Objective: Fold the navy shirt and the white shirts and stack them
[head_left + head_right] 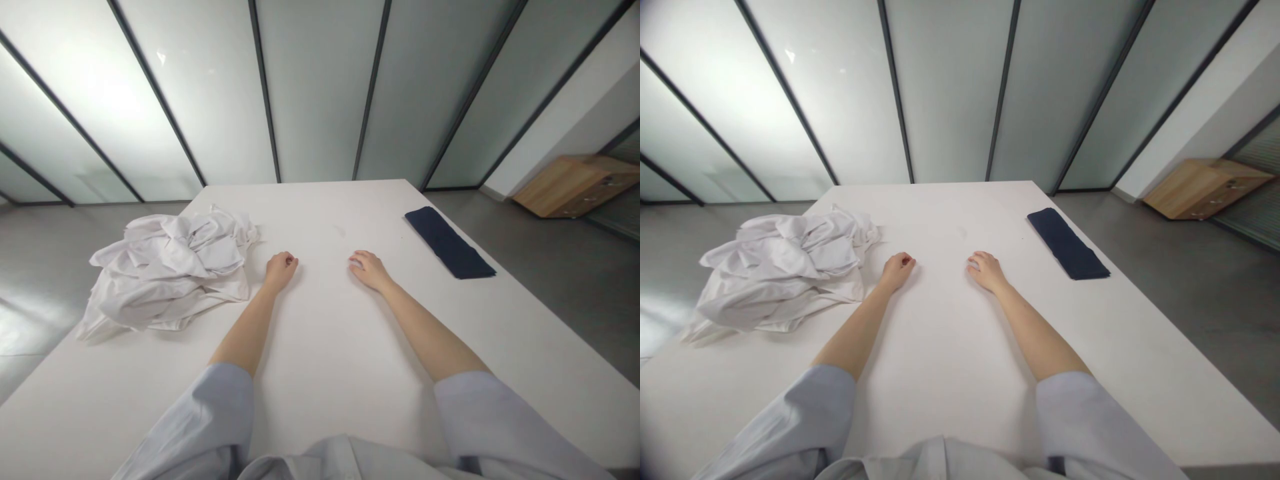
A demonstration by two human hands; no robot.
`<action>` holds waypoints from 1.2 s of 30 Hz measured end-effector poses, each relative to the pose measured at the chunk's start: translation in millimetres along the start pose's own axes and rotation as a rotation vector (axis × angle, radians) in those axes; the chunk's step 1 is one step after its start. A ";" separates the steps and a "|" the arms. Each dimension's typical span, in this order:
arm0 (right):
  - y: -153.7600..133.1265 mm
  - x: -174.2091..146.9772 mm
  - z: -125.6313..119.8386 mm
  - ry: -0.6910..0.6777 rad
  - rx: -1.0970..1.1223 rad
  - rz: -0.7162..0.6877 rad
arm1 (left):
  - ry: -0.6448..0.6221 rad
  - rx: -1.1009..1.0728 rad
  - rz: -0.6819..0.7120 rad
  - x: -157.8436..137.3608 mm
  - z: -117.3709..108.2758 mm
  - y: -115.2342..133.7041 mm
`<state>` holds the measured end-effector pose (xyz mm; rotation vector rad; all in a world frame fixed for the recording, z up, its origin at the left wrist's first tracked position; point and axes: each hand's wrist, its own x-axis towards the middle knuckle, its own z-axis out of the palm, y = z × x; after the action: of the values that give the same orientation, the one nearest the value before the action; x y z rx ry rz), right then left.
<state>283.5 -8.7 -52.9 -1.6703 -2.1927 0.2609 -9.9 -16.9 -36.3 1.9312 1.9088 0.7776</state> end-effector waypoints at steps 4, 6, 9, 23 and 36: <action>-0.2 0.3 1.7 0.006 0.002 -0.009 | 0.003 0.014 0.018 -0.4 0.0 0.9; 0.1 0.6 2.1 0.016 0.008 -0.013 | 0.002 0.023 0.020 -0.5 0.0 1.0; 0.6 0.9 2.6 0.031 0.023 -0.019 | -0.006 0.042 0.015 -0.4 0.0 1.1; 3.0 2.6 6.0 0.064 0.041 -0.021 | 0.011 0.041 0.040 0.1 2.2 -1.6; 3.2 4.5 6.6 0.057 0.022 -0.032 | 0.002 0.065 0.071 -1.0 2.9 -2.2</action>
<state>282.7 -3.0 -59.3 -1.6098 -2.1648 0.2257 -10.0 -17.3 -40.0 2.0481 1.8983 0.7466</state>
